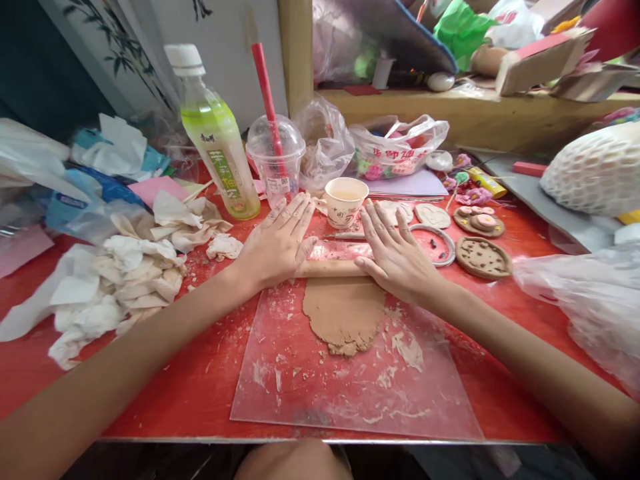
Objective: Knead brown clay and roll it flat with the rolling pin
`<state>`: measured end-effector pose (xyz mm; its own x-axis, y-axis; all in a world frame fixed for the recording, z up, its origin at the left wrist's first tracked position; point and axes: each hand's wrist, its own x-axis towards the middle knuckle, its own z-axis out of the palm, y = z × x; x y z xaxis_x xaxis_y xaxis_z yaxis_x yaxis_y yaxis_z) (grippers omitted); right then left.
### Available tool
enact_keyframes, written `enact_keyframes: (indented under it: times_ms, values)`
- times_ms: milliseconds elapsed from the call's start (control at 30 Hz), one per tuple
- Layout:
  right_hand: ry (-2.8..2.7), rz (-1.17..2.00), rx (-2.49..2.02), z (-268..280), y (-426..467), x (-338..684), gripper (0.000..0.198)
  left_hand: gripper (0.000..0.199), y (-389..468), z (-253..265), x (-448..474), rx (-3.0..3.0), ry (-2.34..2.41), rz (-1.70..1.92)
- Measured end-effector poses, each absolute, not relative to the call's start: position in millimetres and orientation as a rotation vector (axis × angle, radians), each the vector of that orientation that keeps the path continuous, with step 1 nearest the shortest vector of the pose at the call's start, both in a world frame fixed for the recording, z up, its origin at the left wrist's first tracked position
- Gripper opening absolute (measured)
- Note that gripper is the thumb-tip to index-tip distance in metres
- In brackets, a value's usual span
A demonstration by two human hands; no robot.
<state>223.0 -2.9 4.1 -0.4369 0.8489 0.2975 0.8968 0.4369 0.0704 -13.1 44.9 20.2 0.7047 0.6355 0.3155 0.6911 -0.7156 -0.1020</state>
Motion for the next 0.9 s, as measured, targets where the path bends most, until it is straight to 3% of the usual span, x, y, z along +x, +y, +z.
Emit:
enact_keyframes:
  times_ms: [233,467,900]
  values:
    - [-2.658,-0.297,-1.364,2.9,-79.5,227.5,0.098,0.06,-33.1,12.9,-26.9,-2.801,-1.071,-0.17]
    - [-2.805,-0.172,-1.28,-1.3,-148.6,235.6,0.1,0.064,-102.3,11.7,-46.1,-2.85,-0.888,-0.179]
    - [-2.608,-0.231,-1.456,7.8,-30.8,228.9,0.077,0.058,19.7,15.5,-22.9,-2.76,-1.14,-0.074]
